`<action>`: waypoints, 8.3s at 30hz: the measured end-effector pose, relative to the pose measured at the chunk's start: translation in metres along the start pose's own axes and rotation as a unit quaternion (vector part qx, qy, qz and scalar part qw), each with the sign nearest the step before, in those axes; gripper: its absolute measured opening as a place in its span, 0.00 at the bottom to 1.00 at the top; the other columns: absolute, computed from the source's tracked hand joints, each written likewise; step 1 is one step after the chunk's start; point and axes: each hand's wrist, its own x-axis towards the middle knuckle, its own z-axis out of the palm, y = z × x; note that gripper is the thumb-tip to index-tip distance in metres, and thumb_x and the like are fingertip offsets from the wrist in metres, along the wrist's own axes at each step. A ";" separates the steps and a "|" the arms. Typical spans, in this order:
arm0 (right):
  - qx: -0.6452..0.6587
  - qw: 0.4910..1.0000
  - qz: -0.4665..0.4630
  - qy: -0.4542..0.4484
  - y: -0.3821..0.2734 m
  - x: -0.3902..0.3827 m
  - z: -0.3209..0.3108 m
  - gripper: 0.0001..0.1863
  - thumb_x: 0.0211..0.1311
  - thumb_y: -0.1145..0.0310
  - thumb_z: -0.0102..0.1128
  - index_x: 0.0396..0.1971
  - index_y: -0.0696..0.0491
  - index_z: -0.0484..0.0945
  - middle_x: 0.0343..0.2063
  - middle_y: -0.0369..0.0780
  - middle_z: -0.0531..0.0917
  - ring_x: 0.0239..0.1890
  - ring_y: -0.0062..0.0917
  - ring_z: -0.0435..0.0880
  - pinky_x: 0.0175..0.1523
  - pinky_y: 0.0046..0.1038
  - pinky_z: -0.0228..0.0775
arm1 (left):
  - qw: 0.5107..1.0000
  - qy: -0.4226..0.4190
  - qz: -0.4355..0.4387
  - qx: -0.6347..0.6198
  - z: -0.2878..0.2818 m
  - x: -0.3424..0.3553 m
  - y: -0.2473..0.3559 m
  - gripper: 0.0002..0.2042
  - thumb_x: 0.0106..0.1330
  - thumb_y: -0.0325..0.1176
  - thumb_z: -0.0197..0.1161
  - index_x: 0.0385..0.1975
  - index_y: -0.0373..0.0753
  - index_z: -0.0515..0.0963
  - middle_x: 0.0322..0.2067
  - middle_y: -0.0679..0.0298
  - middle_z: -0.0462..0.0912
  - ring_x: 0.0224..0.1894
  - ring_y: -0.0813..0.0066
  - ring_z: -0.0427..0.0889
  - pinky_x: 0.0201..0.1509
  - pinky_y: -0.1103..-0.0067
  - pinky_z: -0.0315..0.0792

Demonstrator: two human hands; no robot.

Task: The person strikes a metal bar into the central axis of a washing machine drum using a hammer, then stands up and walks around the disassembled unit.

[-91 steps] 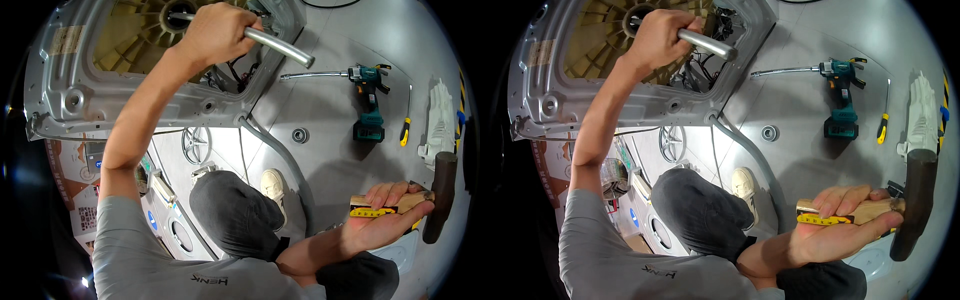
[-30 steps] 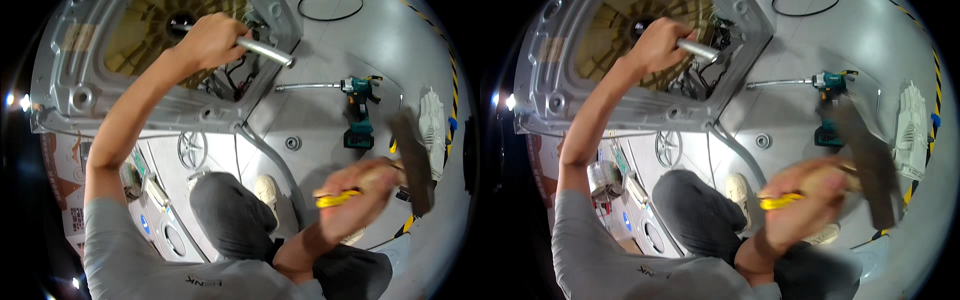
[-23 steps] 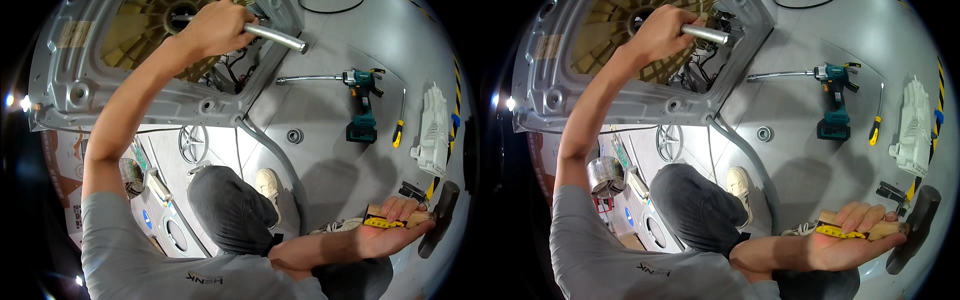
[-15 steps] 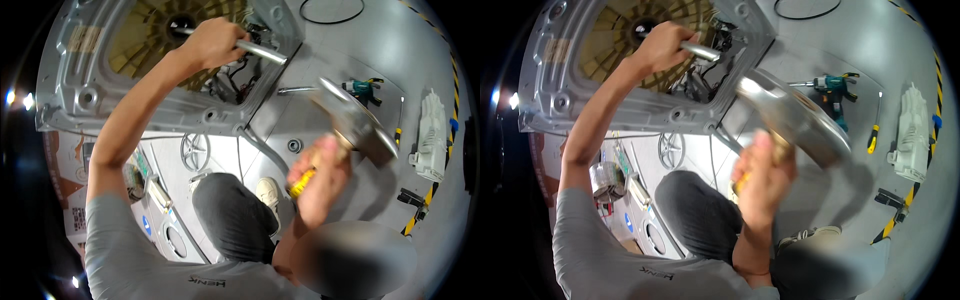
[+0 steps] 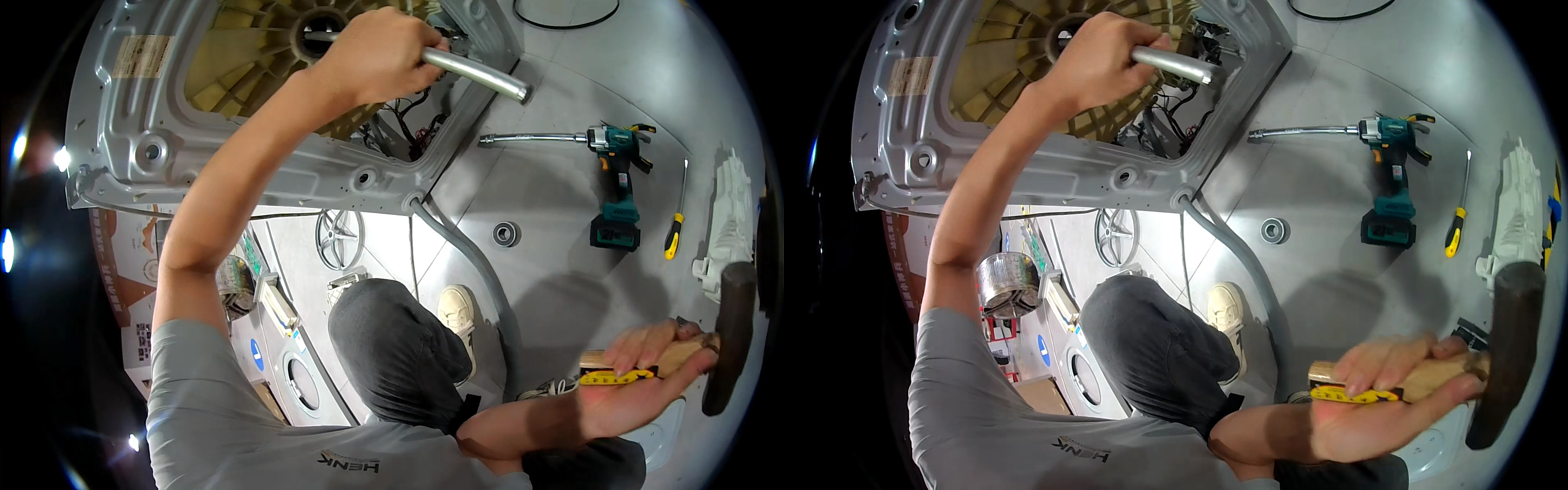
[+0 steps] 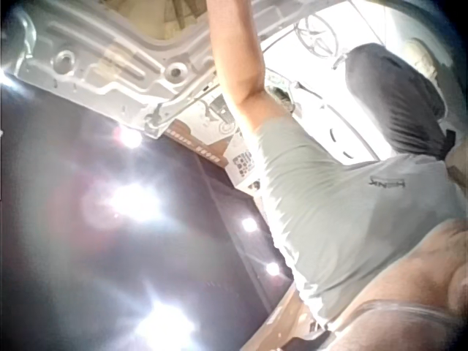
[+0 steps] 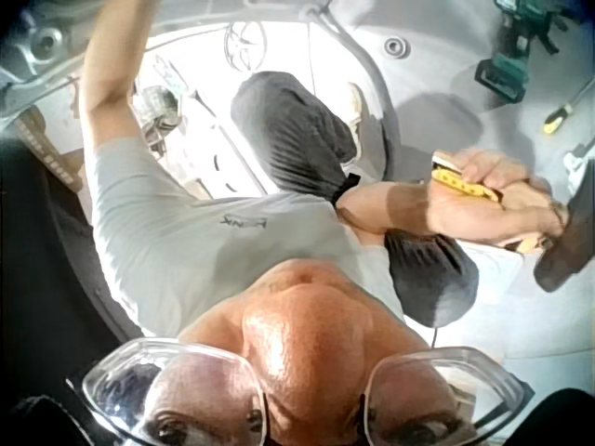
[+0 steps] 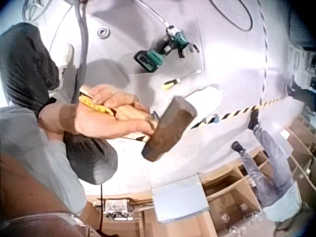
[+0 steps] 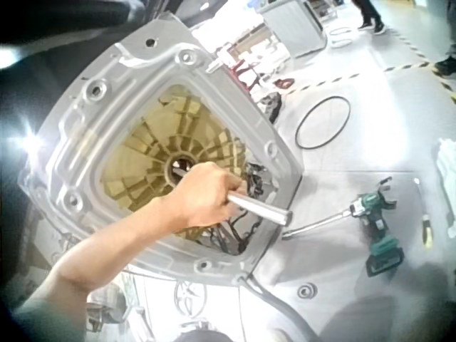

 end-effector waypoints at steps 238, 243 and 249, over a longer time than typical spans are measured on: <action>-0.047 0.994 0.079 0.056 0.046 0.006 0.009 0.23 0.65 0.45 0.46 0.26 0.52 0.66 0.10 0.32 0.64 0.07 0.14 0.60 0.13 0.16 0.54 | 0.997 0.054 0.042 -0.046 0.026 -0.014 0.002 0.07 0.51 0.30 0.54 0.14 0.35 0.70 0.14 0.54 0.70 0.21 0.51 0.70 0.25 0.65 0.63; -0.050 0.992 0.105 0.046 0.048 0.002 0.012 0.22 0.64 0.45 0.47 0.26 0.52 0.67 0.10 0.32 0.64 0.06 0.14 0.59 0.13 0.17 0.55 | 0.996 0.063 0.052 -0.048 0.025 -0.005 0.023 0.13 0.57 0.31 0.55 0.12 0.34 0.70 0.12 0.53 0.68 0.18 0.52 0.68 0.23 0.66 0.62; -0.051 0.991 0.109 0.057 0.051 0.005 0.008 0.23 0.64 0.44 0.47 0.27 0.51 0.66 0.09 0.32 0.63 0.06 0.15 0.59 0.12 0.16 0.54 | 0.991 0.074 0.101 -0.043 0.030 -0.007 0.019 0.14 0.58 0.32 0.55 0.11 0.35 0.70 0.12 0.55 0.69 0.17 0.55 0.70 0.23 0.67 0.65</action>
